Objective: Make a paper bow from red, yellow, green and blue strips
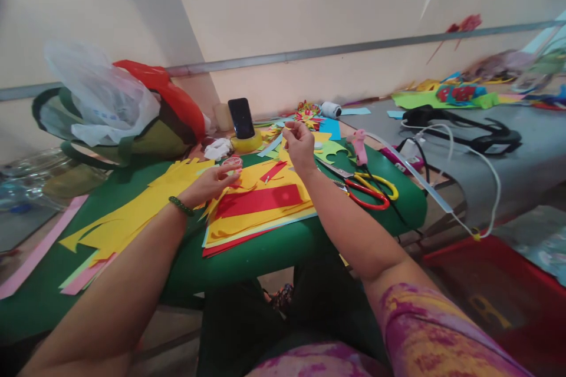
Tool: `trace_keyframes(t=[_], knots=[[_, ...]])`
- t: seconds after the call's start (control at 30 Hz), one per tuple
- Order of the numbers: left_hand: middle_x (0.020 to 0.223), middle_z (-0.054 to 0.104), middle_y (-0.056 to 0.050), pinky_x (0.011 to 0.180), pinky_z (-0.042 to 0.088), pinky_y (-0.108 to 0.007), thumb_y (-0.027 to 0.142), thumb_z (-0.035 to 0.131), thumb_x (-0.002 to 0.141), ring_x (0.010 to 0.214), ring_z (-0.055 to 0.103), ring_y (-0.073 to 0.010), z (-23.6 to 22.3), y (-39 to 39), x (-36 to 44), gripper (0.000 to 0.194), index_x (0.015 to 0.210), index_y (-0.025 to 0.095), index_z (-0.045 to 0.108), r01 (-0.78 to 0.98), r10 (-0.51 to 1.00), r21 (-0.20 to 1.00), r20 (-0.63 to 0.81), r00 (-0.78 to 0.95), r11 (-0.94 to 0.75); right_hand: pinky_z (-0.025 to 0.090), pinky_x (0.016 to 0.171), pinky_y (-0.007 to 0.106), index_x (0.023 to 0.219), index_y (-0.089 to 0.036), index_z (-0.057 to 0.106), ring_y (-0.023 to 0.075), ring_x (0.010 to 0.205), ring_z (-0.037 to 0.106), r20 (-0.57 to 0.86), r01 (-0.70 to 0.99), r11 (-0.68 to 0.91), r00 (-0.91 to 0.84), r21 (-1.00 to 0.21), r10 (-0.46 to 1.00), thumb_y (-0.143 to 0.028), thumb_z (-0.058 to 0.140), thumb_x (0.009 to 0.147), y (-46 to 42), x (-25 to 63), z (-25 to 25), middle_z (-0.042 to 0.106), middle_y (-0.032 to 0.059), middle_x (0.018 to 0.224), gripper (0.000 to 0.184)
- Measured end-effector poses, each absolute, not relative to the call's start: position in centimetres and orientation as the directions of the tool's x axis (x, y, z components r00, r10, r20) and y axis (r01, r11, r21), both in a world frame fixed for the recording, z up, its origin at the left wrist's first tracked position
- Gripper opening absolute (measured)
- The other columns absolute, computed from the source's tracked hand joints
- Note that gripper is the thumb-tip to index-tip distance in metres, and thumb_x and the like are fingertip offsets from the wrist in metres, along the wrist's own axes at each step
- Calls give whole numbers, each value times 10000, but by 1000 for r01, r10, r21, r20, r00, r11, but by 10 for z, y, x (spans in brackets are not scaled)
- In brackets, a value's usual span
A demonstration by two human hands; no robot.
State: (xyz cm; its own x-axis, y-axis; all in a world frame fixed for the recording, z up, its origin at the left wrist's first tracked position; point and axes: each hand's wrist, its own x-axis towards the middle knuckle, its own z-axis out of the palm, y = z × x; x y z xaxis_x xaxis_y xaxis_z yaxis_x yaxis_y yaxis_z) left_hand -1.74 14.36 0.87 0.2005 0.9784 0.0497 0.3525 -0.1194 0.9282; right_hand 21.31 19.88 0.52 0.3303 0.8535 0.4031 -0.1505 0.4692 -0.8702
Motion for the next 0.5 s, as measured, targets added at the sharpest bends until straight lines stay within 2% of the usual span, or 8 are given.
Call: trace_keyframes(t=[0.1, 0.23, 0.37, 0.43, 0.5], knots=[[723, 710, -41, 311, 247, -173, 394, 744, 746, 392, 531, -82, 18, 139, -21, 330, 991, 172, 754, 357, 981, 917, 132, 145, -176, 360, 415, 184, 853, -207, 579, 56, 432, 419, 406, -176, 472, 310, -864, 860, -263, 611, 775, 198, 213, 5, 526, -76, 588, 101], [688, 712, -49, 349, 368, -186, 511, 658, 801, 326, 479, -69, 27, 136, -26, 440, 1027, 141, 737, 353, 977, 912, 185, 105, -210, 352, 417, 184, 848, -193, 612, 61, 439, 437, 425, -178, 478, 267, -860, 865, -306, 620, 781, 194, 211, 5, 534, -72, 545, 132], [747, 734, -85, 477, 505, -253, 609, 633, 777, 426, 582, -122, 26, 135, -26, 593, 1104, 121, 713, 223, 967, 949, 184, 175, -221, 421, 489, 201, 884, -183, 641, 85, 539, 544, 471, -147, 509, 231, -848, 851, -270, 711, 690, 189, 206, 3, 641, -33, 669, 224], [726, 733, -90, 504, 509, -267, 627, 626, 773, 468, 604, -142, 24, 135, -24, 607, 1097, 123, 720, 211, 960, 952, 175, 219, -222, 447, 527, 218, 872, -177, 651, 99, 558, 563, 488, -127, 509, 161, -851, 858, -265, 724, 667, 187, 202, 2, 640, -30, 644, 234], [758, 745, -107, 518, 501, -266, 624, 631, 770, 517, 627, -157, 21, 135, -21, 579, 1059, 134, 738, 244, 950, 940, 173, 260, -238, 451, 525, 235, 839, -175, 651, 113, 528, 558, 488, -92, 494, 78, -865, 869, -314, 681, 714, 185, 198, 0, 604, -35, 563, 190]])
